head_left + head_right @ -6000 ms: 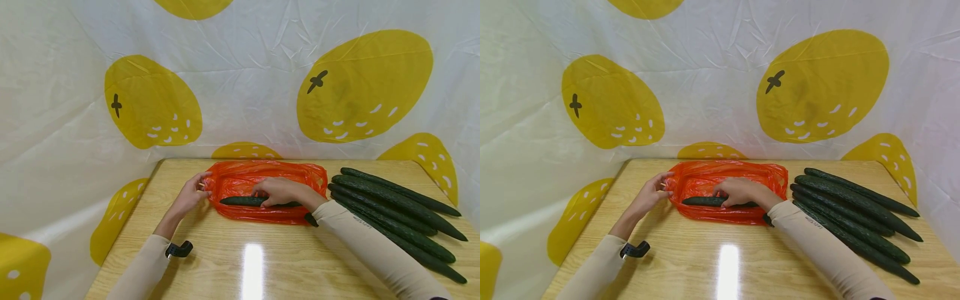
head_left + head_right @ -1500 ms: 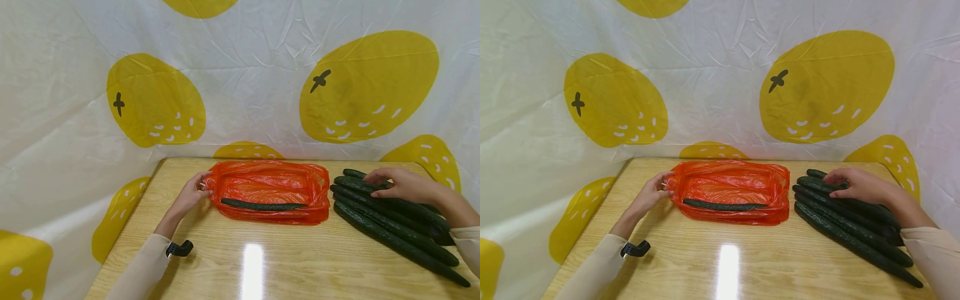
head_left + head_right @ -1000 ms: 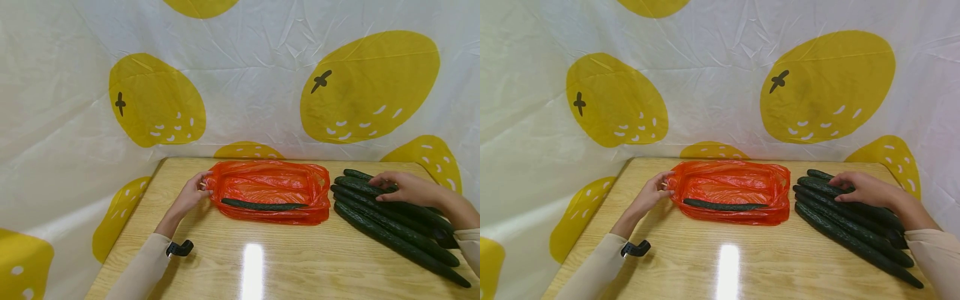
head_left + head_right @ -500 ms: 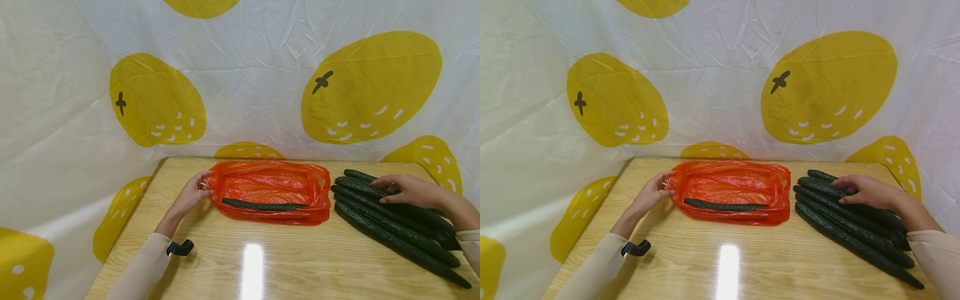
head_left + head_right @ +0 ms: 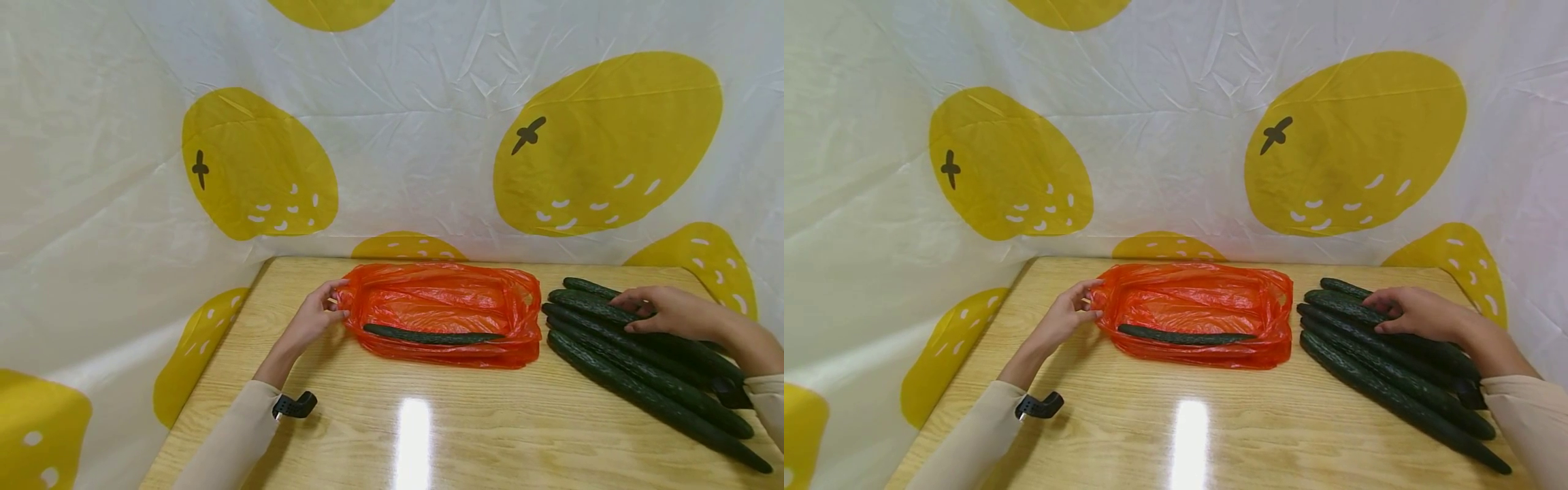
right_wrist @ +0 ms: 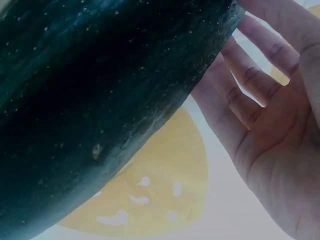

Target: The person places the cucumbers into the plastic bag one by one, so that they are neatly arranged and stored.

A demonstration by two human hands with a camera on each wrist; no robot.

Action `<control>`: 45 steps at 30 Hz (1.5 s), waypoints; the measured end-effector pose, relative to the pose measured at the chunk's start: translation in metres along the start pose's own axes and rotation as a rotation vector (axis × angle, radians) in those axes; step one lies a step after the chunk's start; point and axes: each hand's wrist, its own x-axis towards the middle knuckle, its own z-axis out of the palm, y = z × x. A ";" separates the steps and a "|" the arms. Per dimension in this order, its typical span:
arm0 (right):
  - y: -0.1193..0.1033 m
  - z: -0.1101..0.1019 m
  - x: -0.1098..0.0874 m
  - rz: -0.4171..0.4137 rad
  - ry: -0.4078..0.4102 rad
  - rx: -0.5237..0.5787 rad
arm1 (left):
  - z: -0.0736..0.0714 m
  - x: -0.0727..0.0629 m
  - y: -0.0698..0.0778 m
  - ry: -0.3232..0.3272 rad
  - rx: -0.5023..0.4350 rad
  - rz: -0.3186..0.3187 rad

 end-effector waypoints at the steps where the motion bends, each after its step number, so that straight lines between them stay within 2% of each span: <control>1: 0.000 0.000 0.000 0.001 -0.001 -0.004 | 0.000 0.000 0.000 0.001 -0.002 -0.001; 12: 0.002 0.002 0.004 0.026 -0.017 -0.060 | 0.000 0.000 0.000 -0.005 0.010 0.005; 24: 0.002 -0.001 -0.001 0.065 -0.048 -0.045 | 0.000 0.000 0.001 -0.008 0.000 0.009; 31: 0.006 0.002 -0.004 0.092 -0.035 -0.060 | 0.000 -0.001 0.000 -0.006 -0.003 0.006; 45: 0.007 0.003 -0.006 0.071 -0.027 -0.040 | 0.000 -0.001 -0.003 0.004 -0.002 -0.004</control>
